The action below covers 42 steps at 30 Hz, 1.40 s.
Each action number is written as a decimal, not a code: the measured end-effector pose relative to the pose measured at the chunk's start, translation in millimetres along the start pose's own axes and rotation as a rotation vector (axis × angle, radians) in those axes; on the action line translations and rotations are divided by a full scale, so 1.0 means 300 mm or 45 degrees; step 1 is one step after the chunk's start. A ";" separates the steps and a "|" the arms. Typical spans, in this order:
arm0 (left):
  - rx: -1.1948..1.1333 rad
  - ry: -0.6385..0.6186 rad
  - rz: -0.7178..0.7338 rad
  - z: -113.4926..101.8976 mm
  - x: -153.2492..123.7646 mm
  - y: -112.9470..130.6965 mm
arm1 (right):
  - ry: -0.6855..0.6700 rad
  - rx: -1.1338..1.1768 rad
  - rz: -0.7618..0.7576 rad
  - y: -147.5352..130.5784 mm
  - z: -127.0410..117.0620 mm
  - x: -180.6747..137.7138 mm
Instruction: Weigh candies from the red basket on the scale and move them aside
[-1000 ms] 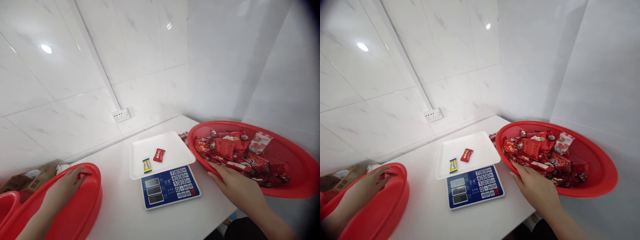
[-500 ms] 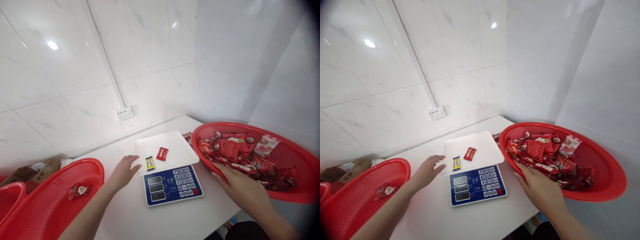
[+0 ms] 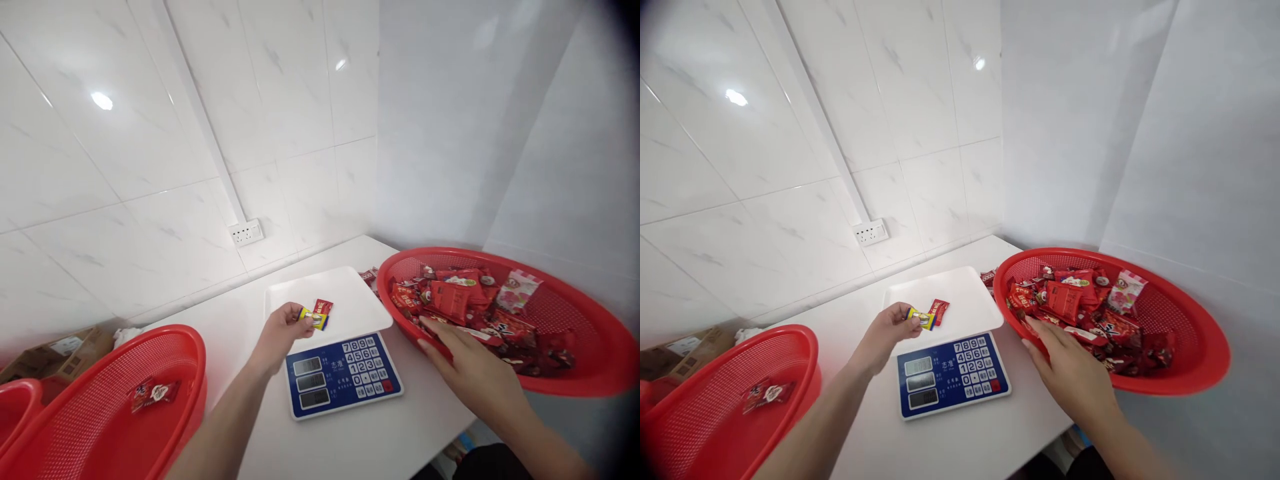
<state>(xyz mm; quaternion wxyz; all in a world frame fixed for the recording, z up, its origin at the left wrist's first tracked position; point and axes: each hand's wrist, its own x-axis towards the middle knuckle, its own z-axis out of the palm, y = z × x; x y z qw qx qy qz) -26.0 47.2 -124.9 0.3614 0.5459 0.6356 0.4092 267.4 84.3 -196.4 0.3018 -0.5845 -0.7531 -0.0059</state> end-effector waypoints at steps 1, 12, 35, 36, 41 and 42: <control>-0.158 -0.014 -0.018 0.030 -0.026 0.011 | 0.045 0.136 0.023 -0.024 -0.012 -0.002; -1.068 -0.002 -0.167 0.269 -0.155 -0.011 | -0.629 1.462 0.285 -0.288 -0.004 -0.025; -1.031 0.093 -0.236 0.262 -0.178 -0.076 | -0.782 1.646 0.475 -0.315 0.038 -0.050; -1.030 0.097 -0.237 0.262 -0.180 -0.078 | -0.784 1.643 0.471 -0.314 0.041 -0.051; -1.024 0.103 -0.239 0.263 -0.182 -0.088 | -0.784 1.606 0.457 -0.310 0.050 -0.057; -1.024 0.103 -0.239 0.264 -0.181 -0.089 | -0.782 1.602 0.457 -0.309 0.051 -0.057</control>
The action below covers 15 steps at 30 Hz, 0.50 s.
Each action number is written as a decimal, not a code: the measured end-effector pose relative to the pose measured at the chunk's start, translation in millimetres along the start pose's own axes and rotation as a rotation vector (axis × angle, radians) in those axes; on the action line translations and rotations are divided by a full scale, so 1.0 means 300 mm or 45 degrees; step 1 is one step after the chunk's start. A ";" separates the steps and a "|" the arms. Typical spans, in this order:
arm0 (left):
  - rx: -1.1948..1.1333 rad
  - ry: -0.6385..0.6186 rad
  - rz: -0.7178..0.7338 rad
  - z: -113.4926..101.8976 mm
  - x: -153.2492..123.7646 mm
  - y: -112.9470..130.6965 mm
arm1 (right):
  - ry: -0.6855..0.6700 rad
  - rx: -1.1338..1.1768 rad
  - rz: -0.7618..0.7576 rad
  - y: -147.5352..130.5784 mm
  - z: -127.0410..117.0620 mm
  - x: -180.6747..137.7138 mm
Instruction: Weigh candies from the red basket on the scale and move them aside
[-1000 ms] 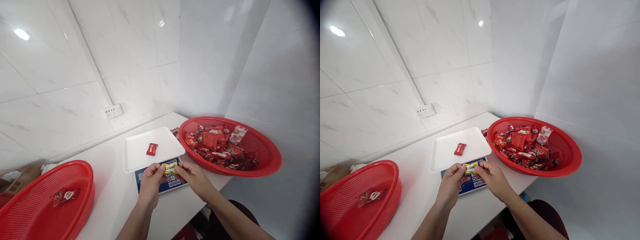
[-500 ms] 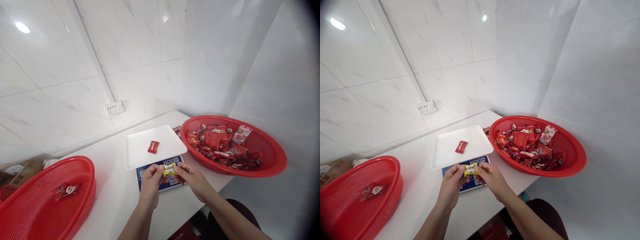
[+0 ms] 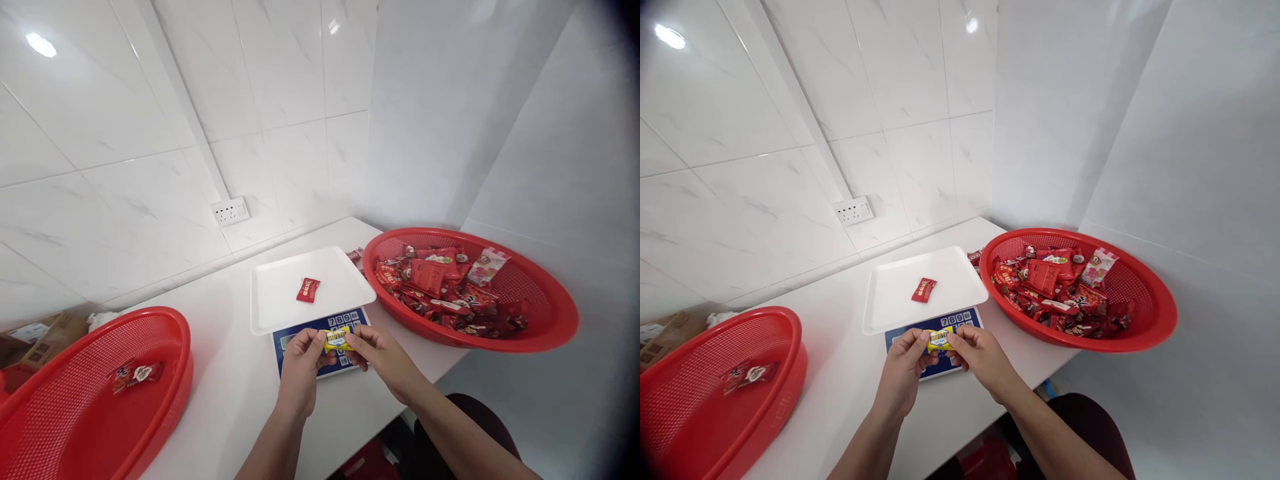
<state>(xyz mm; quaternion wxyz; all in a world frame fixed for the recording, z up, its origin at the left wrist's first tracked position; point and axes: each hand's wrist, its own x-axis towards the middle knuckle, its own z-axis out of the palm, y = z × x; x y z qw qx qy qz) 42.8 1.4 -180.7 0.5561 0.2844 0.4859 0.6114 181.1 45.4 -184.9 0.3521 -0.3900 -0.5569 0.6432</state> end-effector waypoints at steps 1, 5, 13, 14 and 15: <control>-0.001 -0.001 0.000 0.000 0.001 -0.001 | 0.003 -0.001 0.001 0.001 -0.001 0.000; -0.015 -0.014 -0.006 0.003 0.007 -0.007 | 0.016 -0.001 0.014 0.004 -0.006 0.003; -0.011 -0.053 -0.019 0.011 -0.004 -0.021 | 0.052 -0.028 0.019 0.012 -0.018 0.008; -0.010 -0.048 -0.021 0.011 -0.004 -0.022 | 0.052 -0.031 0.021 0.013 -0.019 0.008; -0.010 -0.042 -0.023 0.012 -0.002 -0.024 | 0.051 -0.033 0.024 0.014 -0.020 0.009</control>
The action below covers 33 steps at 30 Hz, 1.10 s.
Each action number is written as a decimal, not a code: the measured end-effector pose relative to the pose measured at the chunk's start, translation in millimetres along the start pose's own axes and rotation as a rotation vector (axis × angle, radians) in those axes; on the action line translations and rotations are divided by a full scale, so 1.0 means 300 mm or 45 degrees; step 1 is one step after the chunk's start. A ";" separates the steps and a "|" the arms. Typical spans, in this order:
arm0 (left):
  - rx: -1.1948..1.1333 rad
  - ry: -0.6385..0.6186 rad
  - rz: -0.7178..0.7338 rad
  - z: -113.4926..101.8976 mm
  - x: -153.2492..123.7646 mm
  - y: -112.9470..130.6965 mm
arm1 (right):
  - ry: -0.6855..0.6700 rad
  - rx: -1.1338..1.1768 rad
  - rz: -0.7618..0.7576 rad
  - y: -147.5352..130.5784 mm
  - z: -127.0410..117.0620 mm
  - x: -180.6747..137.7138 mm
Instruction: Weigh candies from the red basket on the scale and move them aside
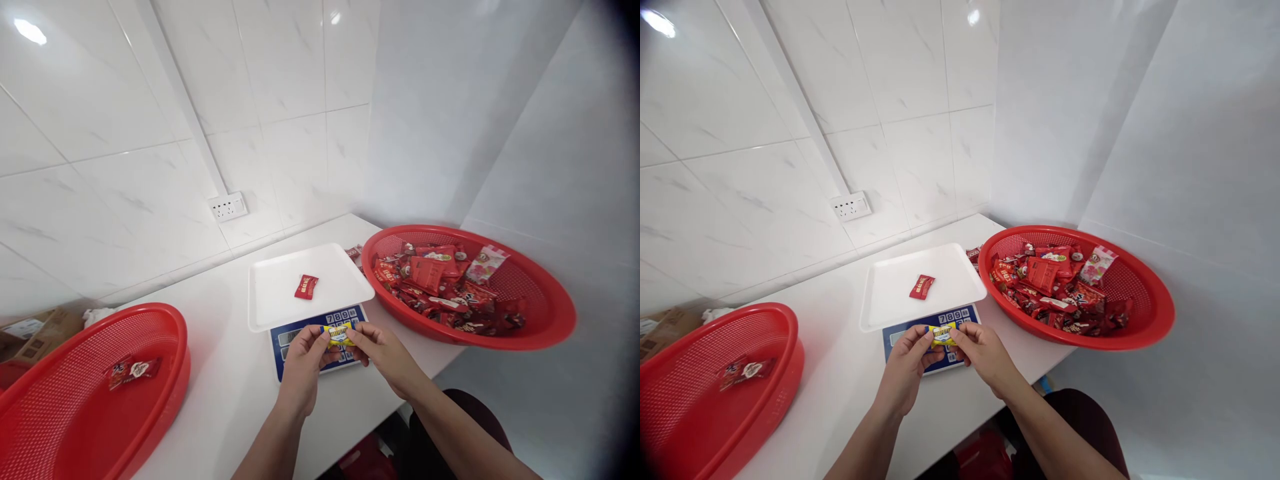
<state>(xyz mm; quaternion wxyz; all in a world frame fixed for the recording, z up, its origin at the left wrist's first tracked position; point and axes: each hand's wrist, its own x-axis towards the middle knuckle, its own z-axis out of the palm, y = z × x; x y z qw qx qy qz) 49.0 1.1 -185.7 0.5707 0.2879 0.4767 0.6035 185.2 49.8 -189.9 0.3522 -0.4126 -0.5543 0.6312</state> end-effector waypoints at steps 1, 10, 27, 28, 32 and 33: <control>0.000 0.005 -0.003 0.000 0.002 -0.001 | 0.000 -0.001 0.003 0.001 -0.001 0.000; 0.037 -0.006 0.019 -0.005 0.004 -0.008 | 0.003 0.002 0.018 0.017 -0.006 0.000; 0.083 -0.009 0.055 -0.009 -0.001 -0.007 | -0.008 -0.024 0.001 0.018 -0.005 0.001; 0.083 -0.009 0.056 -0.009 -0.001 -0.008 | -0.008 -0.026 -0.004 0.015 -0.005 0.000; 0.080 -0.025 0.081 -0.008 -0.006 0.004 | 0.009 -0.061 -0.079 -0.007 -0.008 -0.016; 0.078 -0.030 0.093 -0.008 -0.009 0.012 | 0.017 -0.075 -0.110 -0.015 -0.009 -0.023</control>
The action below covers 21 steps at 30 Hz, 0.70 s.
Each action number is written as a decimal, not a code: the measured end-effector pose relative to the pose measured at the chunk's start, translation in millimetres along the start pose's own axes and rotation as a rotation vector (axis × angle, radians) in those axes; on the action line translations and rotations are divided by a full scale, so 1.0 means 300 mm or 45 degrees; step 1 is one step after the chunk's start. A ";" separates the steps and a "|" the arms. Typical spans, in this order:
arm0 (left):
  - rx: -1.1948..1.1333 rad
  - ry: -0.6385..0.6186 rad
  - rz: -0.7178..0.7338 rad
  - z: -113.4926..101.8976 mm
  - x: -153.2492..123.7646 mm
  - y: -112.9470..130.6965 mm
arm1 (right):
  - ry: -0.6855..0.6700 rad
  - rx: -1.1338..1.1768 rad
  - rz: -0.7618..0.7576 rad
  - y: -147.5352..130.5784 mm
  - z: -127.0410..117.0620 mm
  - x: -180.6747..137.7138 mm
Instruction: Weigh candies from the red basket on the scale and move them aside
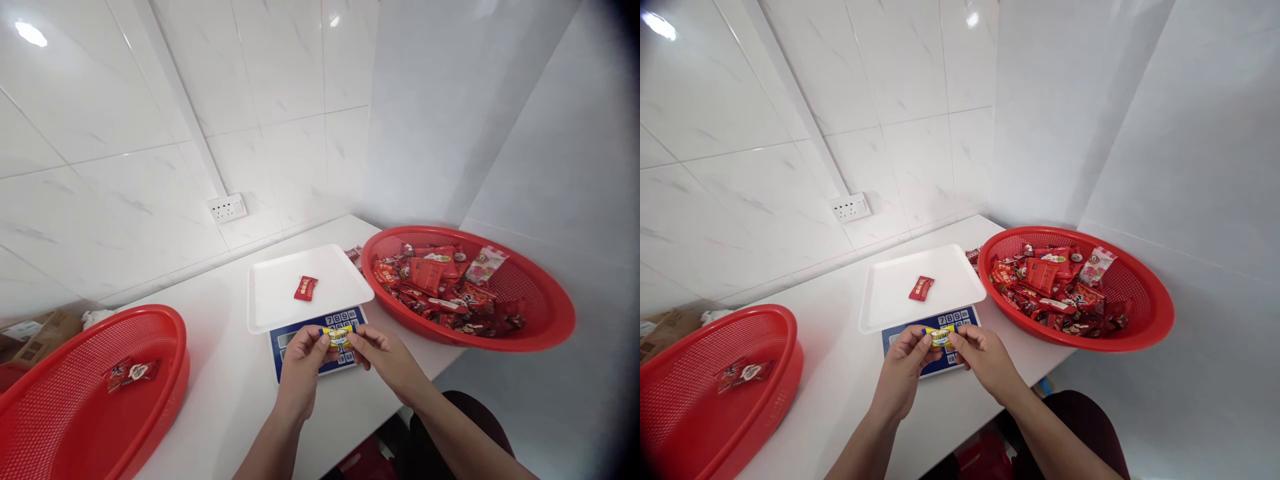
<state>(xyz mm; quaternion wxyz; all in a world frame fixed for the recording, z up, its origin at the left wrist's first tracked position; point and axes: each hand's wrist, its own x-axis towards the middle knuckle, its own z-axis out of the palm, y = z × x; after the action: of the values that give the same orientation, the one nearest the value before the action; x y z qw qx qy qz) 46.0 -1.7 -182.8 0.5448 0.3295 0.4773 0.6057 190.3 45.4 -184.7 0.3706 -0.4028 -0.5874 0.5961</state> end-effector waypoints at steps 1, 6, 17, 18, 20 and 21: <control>-0.002 -0.003 0.015 0.000 -0.003 0.009 | 0.010 -0.014 -0.033 -0.009 -0.002 -0.006; -0.014 -0.005 0.139 0.016 -0.023 0.061 | 0.076 -0.025 -0.353 -0.046 -0.008 -0.041; -0.213 -0.061 -0.030 0.040 -0.068 0.103 | 0.214 -0.250 -0.844 -0.040 -0.015 -0.047; -0.179 -0.047 -0.014 0.040 -0.068 0.102 | 0.206 -0.257 -0.840 -0.041 -0.014 -0.049; -0.134 -0.031 0.003 0.041 -0.067 0.100 | 0.191 -0.277 -0.802 -0.048 -0.011 -0.056; -0.125 -0.026 0.006 0.041 -0.065 0.100 | 0.188 -0.287 -0.765 -0.053 -0.009 -0.060</control>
<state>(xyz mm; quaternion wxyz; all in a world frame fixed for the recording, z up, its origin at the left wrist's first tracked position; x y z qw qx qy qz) 50.8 -16.6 -148.4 0.5635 0.3096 0.4408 0.6263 199.6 30.5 -167.9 0.5246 -0.2920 -0.7139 0.3604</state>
